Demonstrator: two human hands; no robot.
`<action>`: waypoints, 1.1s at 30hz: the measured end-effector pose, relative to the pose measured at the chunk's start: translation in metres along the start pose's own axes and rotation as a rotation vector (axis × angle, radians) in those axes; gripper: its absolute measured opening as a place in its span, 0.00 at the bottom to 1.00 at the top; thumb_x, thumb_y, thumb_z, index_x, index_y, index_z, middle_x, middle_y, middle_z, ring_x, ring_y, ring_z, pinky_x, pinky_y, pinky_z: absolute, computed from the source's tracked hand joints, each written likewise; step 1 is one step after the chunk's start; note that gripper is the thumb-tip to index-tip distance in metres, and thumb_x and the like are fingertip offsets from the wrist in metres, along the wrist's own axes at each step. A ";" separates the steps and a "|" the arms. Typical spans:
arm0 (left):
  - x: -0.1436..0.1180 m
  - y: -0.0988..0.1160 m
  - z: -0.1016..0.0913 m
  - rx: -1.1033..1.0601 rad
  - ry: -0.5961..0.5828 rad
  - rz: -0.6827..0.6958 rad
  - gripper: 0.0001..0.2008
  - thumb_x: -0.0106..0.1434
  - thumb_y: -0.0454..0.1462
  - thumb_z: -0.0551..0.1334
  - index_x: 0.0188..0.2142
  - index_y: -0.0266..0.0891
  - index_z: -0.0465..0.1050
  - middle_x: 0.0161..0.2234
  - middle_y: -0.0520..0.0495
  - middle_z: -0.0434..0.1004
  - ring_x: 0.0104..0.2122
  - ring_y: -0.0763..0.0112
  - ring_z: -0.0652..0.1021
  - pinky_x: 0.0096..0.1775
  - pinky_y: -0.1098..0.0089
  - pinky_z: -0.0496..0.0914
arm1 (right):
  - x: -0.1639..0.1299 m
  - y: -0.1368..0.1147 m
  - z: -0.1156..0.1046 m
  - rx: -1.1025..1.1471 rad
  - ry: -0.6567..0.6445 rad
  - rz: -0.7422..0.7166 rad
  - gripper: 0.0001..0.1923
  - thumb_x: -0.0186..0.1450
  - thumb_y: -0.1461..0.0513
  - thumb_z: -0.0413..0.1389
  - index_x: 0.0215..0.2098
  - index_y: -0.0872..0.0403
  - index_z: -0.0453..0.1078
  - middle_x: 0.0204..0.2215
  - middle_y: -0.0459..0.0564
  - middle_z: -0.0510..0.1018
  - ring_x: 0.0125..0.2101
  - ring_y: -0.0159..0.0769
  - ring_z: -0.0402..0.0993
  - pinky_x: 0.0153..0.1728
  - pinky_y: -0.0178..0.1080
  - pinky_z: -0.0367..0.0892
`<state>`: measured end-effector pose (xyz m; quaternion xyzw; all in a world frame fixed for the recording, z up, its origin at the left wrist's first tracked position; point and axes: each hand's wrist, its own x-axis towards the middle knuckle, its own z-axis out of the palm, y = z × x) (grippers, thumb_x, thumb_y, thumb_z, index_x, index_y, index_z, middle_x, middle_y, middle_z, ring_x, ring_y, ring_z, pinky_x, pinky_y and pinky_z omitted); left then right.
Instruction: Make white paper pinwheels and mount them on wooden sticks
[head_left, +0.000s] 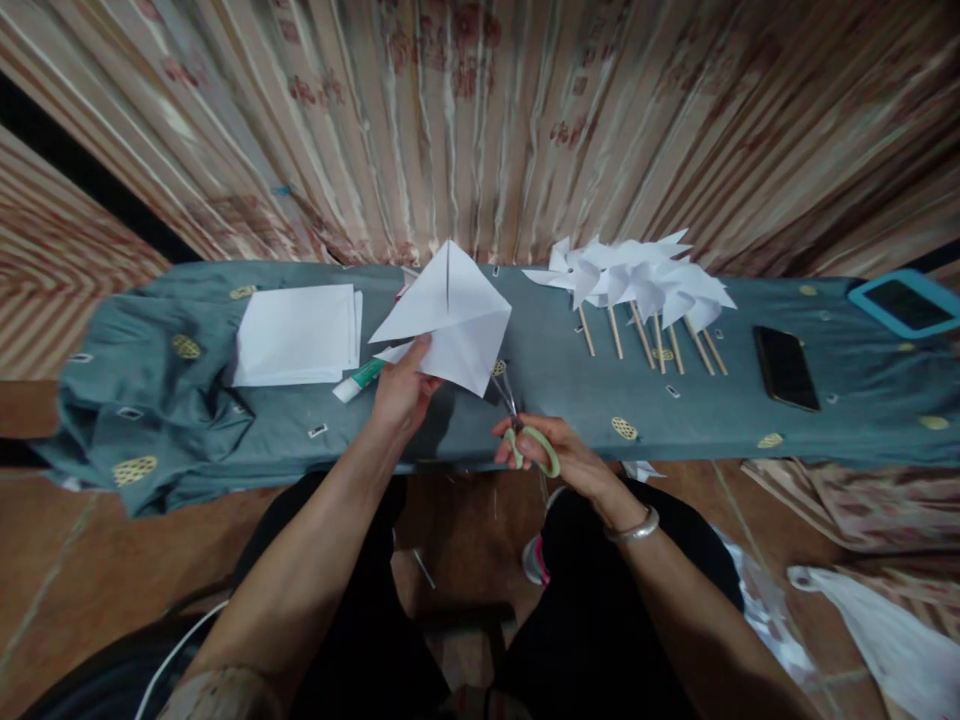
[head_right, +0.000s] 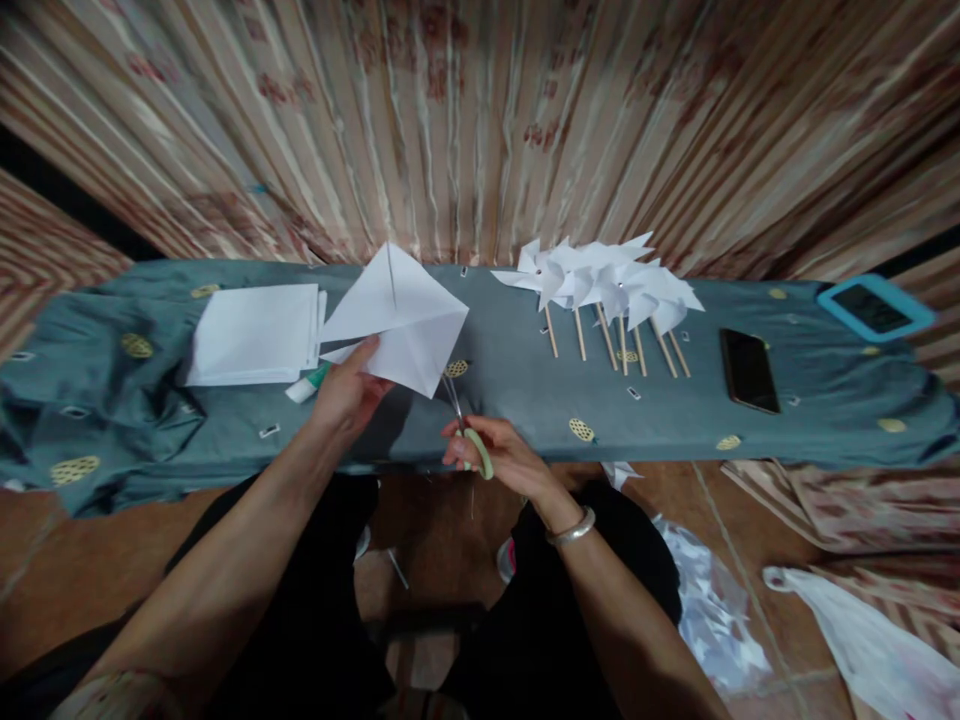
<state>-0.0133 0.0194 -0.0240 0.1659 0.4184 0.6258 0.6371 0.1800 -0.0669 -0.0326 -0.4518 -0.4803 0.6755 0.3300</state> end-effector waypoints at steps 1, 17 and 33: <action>0.001 0.001 0.000 -0.006 0.009 -0.007 0.08 0.57 0.31 0.67 0.38 0.37 0.73 0.37 0.48 0.81 0.34 0.71 0.80 0.37 0.72 0.76 | -0.002 -0.002 0.001 -0.016 -0.033 0.014 0.29 0.54 0.42 0.64 0.40 0.56 0.73 0.28 0.50 0.80 0.25 0.29 0.71 0.26 0.32 0.65; 0.010 0.002 0.001 0.003 0.000 0.006 0.12 0.61 0.32 0.64 0.44 0.43 0.74 0.37 0.50 0.81 0.39 0.71 0.80 0.40 0.73 0.77 | 0.000 -0.003 0.001 -0.055 -0.060 0.102 0.25 0.53 0.43 0.66 0.32 0.56 0.72 0.23 0.46 0.77 0.24 0.27 0.71 0.24 0.30 0.64; -0.005 -0.008 0.008 0.034 -0.036 -0.118 0.06 0.60 0.30 0.64 0.38 0.38 0.73 0.34 0.49 0.80 0.36 0.69 0.80 0.42 0.68 0.76 | 0.005 -0.002 0.005 -0.031 -0.032 0.030 0.23 0.54 0.44 0.65 0.33 0.55 0.73 0.23 0.44 0.77 0.22 0.26 0.69 0.23 0.30 0.64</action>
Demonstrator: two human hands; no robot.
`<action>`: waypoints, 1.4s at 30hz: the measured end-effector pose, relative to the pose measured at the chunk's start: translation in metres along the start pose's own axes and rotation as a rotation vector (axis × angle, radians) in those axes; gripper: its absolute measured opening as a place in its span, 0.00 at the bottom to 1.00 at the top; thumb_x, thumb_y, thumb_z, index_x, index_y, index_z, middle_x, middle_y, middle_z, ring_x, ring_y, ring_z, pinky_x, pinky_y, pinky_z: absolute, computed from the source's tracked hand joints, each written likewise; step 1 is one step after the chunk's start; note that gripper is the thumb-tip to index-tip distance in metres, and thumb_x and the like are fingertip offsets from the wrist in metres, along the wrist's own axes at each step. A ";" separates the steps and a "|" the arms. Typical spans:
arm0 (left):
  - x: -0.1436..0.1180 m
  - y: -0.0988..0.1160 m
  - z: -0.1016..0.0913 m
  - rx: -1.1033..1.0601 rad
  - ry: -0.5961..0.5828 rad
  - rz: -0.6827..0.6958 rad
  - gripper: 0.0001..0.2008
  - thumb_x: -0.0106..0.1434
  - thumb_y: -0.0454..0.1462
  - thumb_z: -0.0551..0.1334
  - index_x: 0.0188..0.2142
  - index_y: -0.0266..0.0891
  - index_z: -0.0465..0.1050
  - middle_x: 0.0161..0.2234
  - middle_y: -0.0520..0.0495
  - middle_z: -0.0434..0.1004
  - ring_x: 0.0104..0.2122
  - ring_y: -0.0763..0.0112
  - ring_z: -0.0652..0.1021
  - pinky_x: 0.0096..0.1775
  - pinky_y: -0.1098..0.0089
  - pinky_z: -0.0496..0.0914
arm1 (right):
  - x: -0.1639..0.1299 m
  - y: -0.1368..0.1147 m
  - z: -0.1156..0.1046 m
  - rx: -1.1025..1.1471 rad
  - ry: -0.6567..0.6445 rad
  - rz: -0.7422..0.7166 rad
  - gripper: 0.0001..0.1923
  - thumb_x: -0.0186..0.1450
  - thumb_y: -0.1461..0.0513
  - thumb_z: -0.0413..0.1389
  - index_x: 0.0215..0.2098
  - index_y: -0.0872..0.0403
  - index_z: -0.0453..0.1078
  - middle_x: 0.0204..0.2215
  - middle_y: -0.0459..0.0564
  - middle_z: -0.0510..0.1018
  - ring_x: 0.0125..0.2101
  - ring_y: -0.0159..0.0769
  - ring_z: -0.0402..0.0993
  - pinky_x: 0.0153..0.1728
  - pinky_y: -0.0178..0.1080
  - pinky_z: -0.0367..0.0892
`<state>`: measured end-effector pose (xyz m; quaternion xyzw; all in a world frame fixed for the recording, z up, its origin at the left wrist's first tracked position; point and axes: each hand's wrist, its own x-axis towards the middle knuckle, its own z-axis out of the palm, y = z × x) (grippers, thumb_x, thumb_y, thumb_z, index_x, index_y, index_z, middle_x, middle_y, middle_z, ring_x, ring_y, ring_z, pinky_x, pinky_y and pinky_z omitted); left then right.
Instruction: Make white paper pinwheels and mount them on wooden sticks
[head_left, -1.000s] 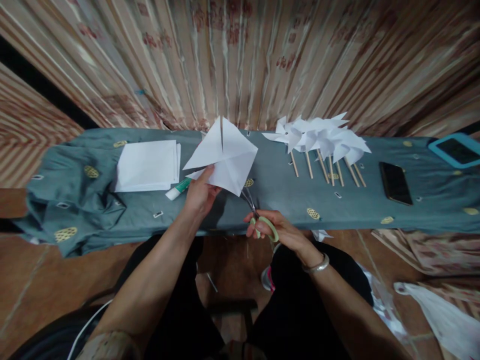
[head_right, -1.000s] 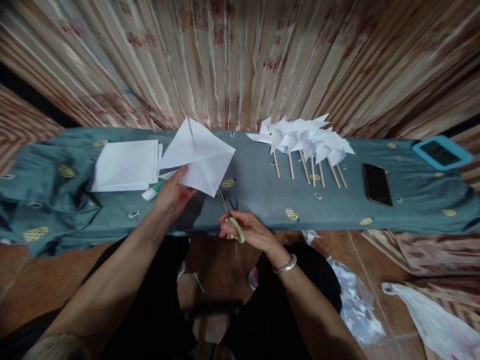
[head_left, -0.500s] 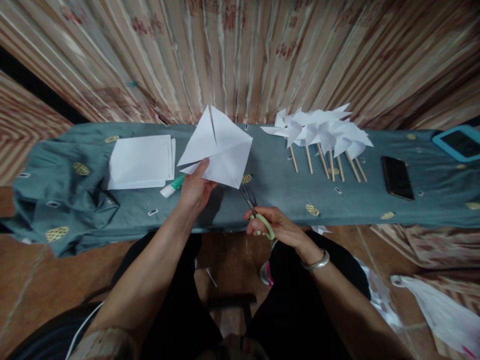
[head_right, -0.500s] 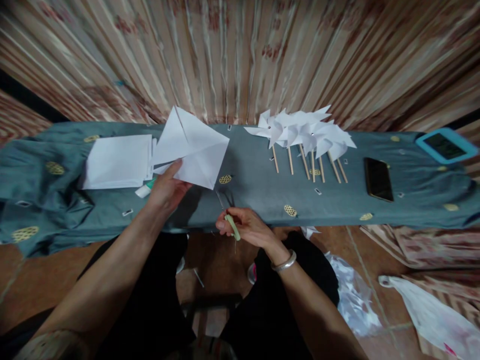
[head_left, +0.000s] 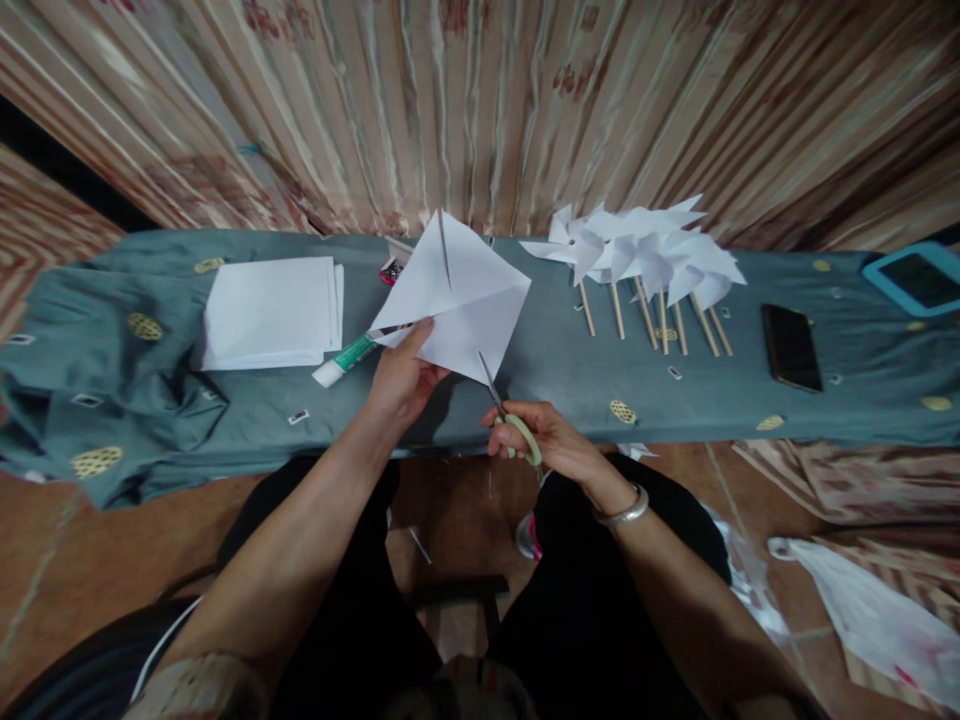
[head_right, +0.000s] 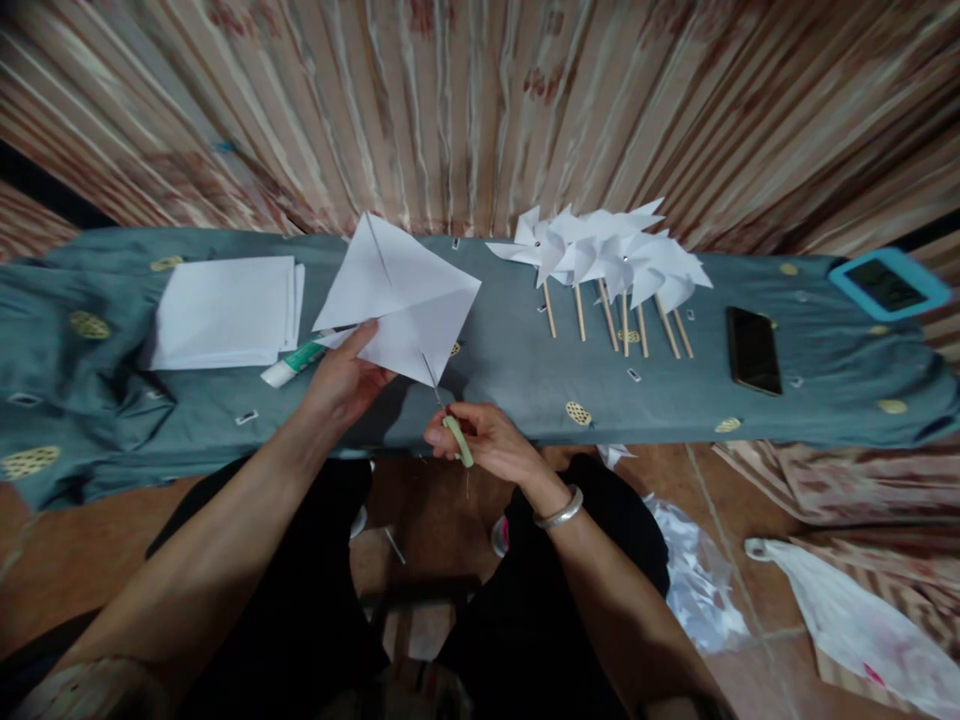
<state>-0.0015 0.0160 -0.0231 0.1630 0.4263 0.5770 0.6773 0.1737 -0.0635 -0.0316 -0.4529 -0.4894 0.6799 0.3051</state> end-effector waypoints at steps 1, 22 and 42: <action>0.000 0.000 0.000 0.005 -0.002 -0.002 0.05 0.61 0.30 0.63 0.38 0.38 0.73 0.34 0.49 0.80 0.36 0.69 0.80 0.41 0.68 0.76 | 0.000 0.000 0.000 0.000 0.000 -0.001 0.23 0.54 0.44 0.65 0.33 0.55 0.73 0.23 0.44 0.77 0.22 0.26 0.69 0.23 0.30 0.64; 0.004 -0.002 -0.007 0.038 -0.039 0.015 0.06 0.57 0.33 0.66 0.36 0.36 0.73 0.32 0.48 0.80 0.28 0.73 0.78 0.30 0.74 0.73 | 0.001 0.005 0.002 0.051 0.055 0.032 0.21 0.51 0.48 0.68 0.32 0.55 0.73 0.19 0.42 0.75 0.20 0.25 0.69 0.21 0.29 0.63; -0.002 -0.004 -0.004 0.034 -0.069 -0.004 0.07 0.56 0.32 0.66 0.36 0.36 0.73 0.32 0.50 0.78 0.28 0.74 0.76 0.27 0.77 0.71 | 0.004 0.011 0.000 -0.028 0.093 0.040 0.23 0.51 0.46 0.68 0.34 0.55 0.73 0.20 0.42 0.76 0.21 0.25 0.69 0.23 0.30 0.64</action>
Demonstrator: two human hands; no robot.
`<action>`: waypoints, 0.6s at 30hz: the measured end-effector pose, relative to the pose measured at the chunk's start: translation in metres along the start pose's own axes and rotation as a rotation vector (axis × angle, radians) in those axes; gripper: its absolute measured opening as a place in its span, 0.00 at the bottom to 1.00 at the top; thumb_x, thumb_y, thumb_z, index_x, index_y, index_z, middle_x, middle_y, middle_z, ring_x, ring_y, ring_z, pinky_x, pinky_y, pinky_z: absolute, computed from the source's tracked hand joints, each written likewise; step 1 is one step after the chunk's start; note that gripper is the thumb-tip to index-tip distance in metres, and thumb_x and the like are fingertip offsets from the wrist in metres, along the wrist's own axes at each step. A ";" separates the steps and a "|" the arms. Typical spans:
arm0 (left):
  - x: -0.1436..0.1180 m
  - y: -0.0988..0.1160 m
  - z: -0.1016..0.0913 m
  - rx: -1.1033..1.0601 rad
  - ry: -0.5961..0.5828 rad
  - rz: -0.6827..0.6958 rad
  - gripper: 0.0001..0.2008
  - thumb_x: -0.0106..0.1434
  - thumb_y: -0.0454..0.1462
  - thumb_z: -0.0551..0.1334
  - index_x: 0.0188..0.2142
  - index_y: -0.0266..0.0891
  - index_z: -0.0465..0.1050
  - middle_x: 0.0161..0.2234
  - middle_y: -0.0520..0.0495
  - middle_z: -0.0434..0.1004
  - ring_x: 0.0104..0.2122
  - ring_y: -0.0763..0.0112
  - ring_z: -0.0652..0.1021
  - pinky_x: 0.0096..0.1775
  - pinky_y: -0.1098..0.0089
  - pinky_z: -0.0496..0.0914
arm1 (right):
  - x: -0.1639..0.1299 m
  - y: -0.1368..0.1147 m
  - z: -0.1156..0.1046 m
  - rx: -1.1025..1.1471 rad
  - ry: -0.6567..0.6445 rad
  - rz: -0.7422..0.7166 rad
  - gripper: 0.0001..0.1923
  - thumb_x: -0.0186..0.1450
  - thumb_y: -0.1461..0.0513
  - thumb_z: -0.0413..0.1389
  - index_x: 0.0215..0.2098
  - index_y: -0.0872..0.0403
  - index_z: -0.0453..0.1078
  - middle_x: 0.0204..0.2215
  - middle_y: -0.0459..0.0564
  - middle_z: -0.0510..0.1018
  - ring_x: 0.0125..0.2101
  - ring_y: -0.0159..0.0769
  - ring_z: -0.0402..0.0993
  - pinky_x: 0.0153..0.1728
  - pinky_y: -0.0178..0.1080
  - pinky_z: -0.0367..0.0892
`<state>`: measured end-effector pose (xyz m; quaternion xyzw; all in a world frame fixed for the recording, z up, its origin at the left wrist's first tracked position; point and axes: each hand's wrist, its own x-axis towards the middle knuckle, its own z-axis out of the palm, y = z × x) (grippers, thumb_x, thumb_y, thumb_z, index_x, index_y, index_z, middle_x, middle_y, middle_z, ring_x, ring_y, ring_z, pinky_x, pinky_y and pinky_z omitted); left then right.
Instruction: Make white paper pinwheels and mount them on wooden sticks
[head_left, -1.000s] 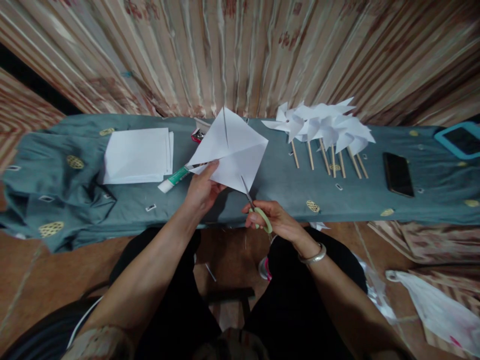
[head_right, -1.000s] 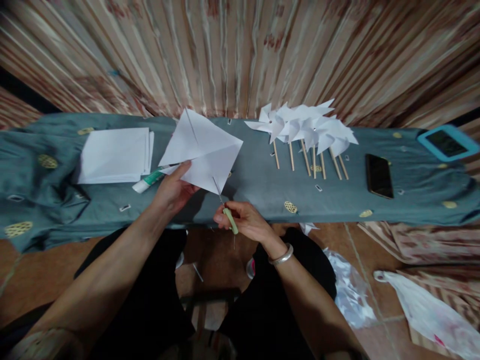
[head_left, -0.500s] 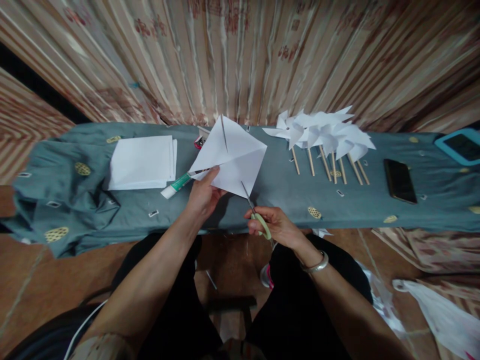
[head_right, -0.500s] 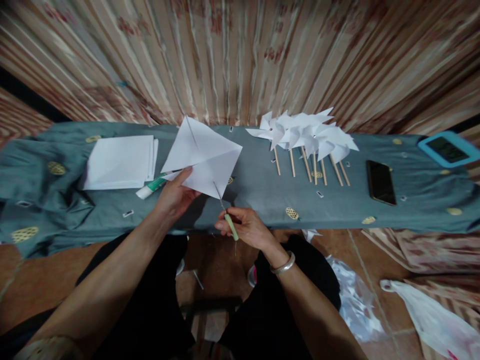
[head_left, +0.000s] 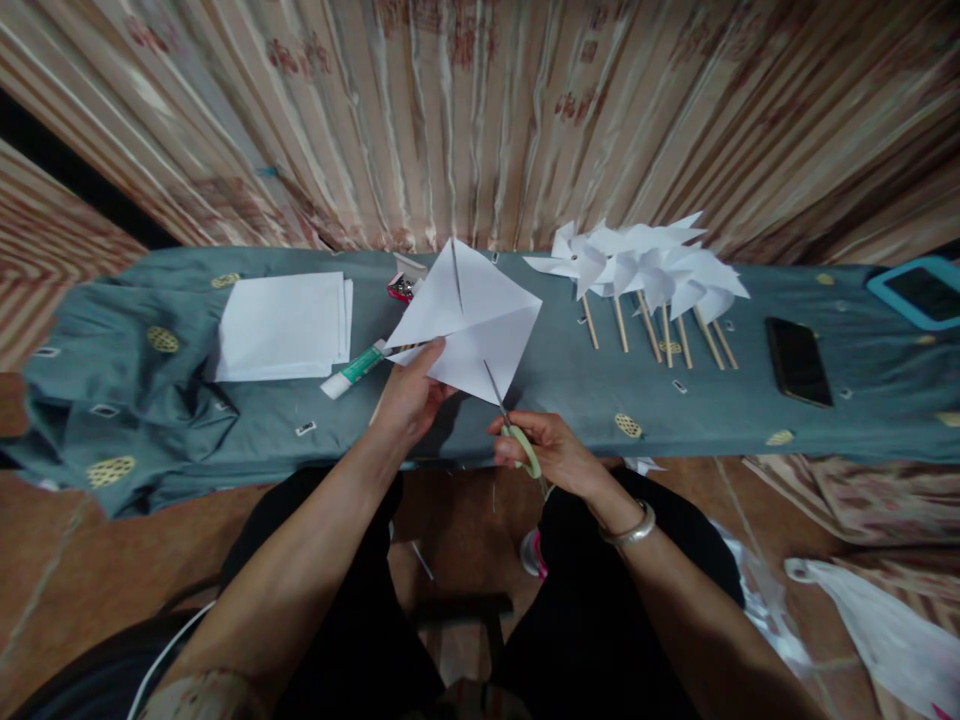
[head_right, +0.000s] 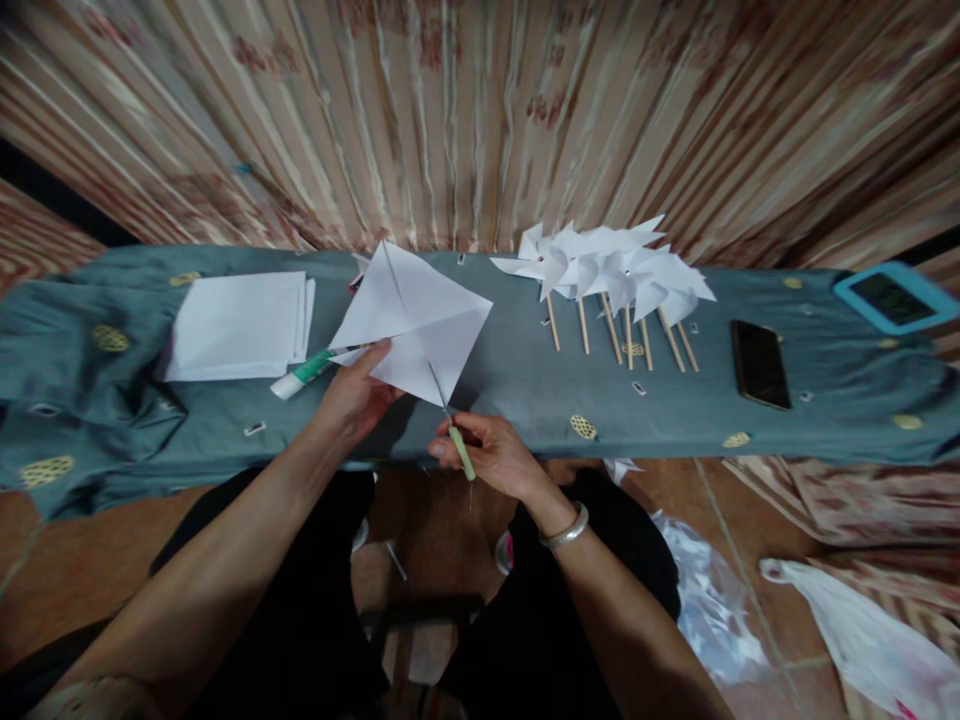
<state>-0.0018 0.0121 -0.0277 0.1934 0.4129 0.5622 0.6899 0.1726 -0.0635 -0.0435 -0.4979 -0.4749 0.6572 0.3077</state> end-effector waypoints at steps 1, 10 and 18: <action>0.000 0.000 0.000 0.006 0.001 0.002 0.07 0.56 0.32 0.66 0.36 0.36 0.73 0.32 0.50 0.78 0.28 0.74 0.76 0.27 0.77 0.71 | 0.000 0.001 0.000 0.001 0.001 -0.001 0.23 0.52 0.46 0.67 0.34 0.55 0.73 0.20 0.42 0.76 0.22 0.25 0.69 0.23 0.30 0.64; 0.001 0.000 -0.002 0.012 -0.001 0.007 0.09 0.55 0.33 0.67 0.36 0.37 0.73 0.34 0.49 0.78 0.30 0.73 0.76 0.28 0.75 0.72 | 0.001 0.001 0.001 0.084 0.003 0.065 0.23 0.48 0.48 0.70 0.32 0.55 0.72 0.19 0.41 0.75 0.21 0.25 0.70 0.24 0.30 0.65; -0.004 -0.004 0.001 0.028 0.023 -0.001 0.10 0.54 0.33 0.68 0.36 0.37 0.72 0.34 0.50 0.79 0.29 0.73 0.77 0.29 0.74 0.70 | 0.001 -0.004 0.001 0.047 0.040 0.048 0.25 0.48 0.46 0.69 0.33 0.55 0.75 0.20 0.42 0.76 0.22 0.26 0.70 0.24 0.30 0.65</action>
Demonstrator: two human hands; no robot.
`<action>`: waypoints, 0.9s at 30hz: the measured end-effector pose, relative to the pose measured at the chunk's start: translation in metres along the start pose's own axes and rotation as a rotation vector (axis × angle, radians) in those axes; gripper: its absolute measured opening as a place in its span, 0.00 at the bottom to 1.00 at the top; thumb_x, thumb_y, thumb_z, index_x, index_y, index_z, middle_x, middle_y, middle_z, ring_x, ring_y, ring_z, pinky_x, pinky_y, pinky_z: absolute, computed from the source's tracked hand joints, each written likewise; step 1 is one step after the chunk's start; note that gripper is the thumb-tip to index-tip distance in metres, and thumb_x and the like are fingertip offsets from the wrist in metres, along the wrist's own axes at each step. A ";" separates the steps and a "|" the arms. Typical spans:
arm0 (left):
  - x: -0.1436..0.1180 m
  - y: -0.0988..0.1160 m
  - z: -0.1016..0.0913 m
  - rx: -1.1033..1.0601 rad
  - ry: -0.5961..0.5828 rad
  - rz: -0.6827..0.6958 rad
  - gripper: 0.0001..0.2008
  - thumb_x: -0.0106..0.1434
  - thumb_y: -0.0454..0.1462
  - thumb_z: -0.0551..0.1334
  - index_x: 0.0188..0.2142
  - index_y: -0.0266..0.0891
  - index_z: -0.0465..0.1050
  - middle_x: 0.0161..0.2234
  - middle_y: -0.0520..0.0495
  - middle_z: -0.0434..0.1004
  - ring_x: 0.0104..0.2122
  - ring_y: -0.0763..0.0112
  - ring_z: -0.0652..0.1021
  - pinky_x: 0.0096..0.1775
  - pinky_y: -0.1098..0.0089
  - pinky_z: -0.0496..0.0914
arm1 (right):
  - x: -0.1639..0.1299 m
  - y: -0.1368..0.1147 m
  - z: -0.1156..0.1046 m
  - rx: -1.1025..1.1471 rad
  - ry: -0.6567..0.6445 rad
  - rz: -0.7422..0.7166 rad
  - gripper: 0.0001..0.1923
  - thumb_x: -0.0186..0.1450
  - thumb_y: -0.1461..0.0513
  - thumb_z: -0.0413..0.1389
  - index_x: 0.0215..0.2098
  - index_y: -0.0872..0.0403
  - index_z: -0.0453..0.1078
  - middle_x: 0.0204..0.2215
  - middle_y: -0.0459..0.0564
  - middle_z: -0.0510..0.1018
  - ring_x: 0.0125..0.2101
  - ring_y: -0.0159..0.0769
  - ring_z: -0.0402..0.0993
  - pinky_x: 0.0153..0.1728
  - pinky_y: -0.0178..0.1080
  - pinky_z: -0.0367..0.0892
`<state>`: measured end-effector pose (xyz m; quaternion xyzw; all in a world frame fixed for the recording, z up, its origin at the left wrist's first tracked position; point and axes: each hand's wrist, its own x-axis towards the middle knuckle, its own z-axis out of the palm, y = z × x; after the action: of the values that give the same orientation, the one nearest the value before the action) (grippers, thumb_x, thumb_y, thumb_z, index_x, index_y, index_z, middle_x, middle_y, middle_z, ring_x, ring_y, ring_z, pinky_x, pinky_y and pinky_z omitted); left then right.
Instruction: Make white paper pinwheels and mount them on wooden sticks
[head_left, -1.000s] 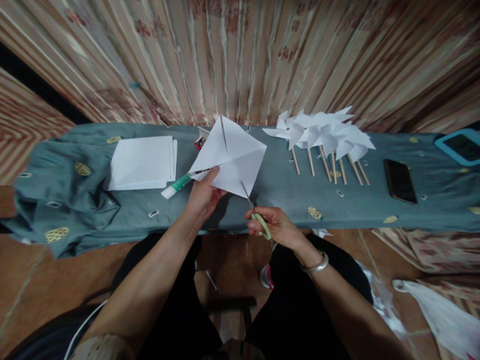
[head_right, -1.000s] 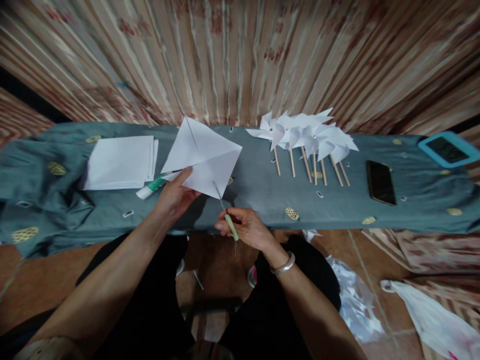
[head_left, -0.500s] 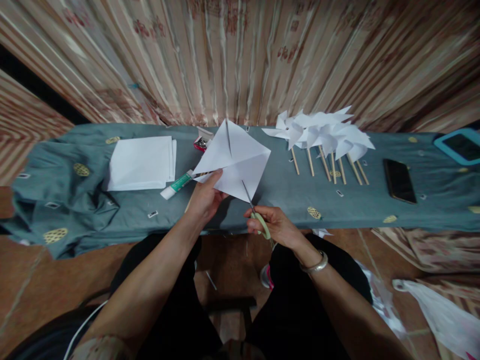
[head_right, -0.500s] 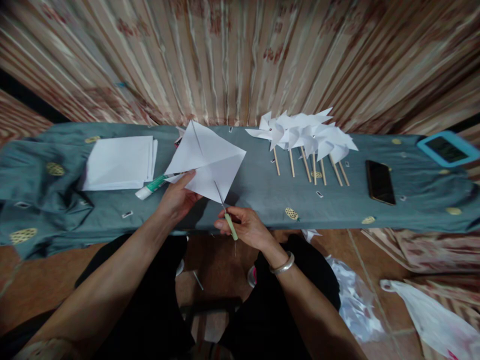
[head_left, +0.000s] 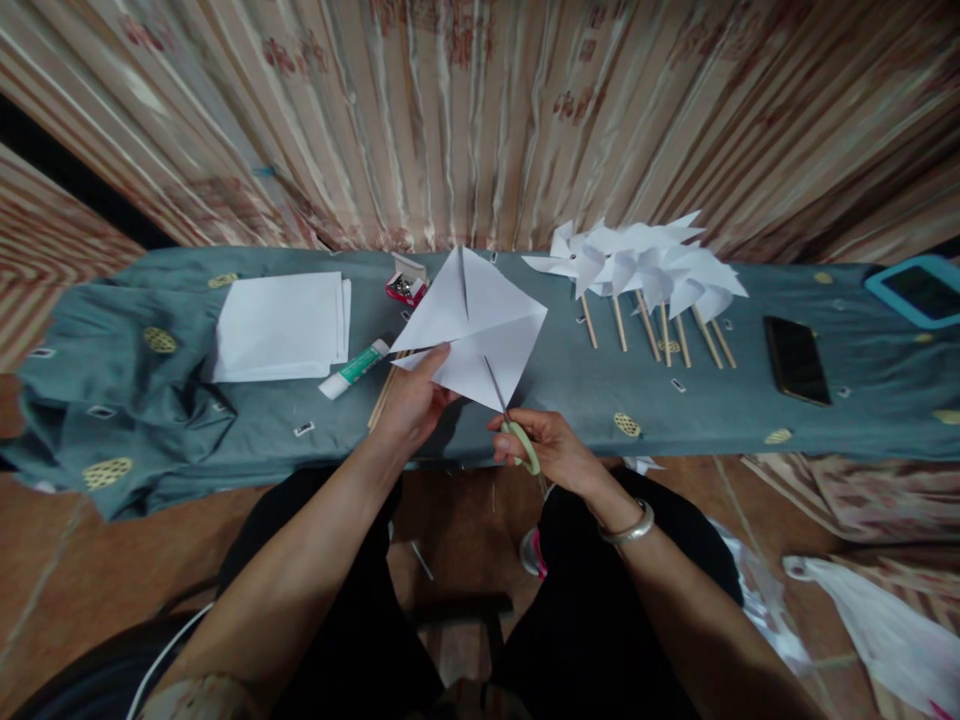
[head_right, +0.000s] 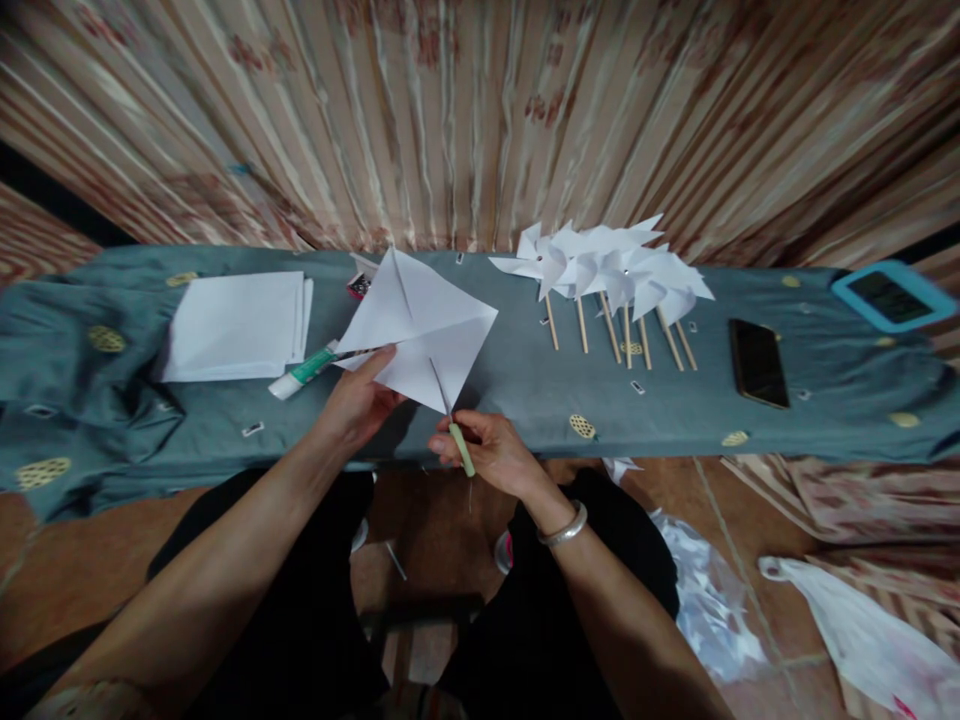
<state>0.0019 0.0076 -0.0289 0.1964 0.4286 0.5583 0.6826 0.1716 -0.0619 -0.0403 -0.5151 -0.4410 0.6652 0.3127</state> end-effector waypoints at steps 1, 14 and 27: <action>-0.001 -0.001 0.000 -0.002 0.006 -0.006 0.10 0.53 0.33 0.69 0.36 0.37 0.72 0.33 0.50 0.79 0.29 0.73 0.77 0.28 0.74 0.70 | 0.000 -0.001 0.000 -0.003 0.002 0.001 0.25 0.48 0.46 0.69 0.34 0.56 0.75 0.20 0.43 0.76 0.22 0.26 0.70 0.24 0.30 0.65; -0.003 -0.001 0.003 -0.002 0.001 -0.002 0.10 0.53 0.33 0.69 0.35 0.36 0.72 0.30 0.50 0.78 0.26 0.74 0.75 0.24 0.76 0.67 | 0.002 0.000 0.001 0.060 0.021 0.029 0.24 0.44 0.49 0.72 0.30 0.55 0.74 0.18 0.41 0.75 0.19 0.25 0.70 0.22 0.30 0.65; -0.008 -0.004 0.004 0.023 -0.026 -0.008 0.18 0.53 0.32 0.69 0.44 0.37 0.72 0.31 0.52 0.78 0.25 0.74 0.74 0.24 0.76 0.65 | 0.000 -0.005 0.001 0.040 0.045 0.015 0.24 0.43 0.48 0.72 0.29 0.56 0.75 0.17 0.42 0.76 0.19 0.25 0.69 0.21 0.30 0.64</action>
<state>0.0077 -0.0005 -0.0269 0.2097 0.4268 0.5483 0.6879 0.1700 -0.0600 -0.0355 -0.5266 -0.4168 0.6644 0.3278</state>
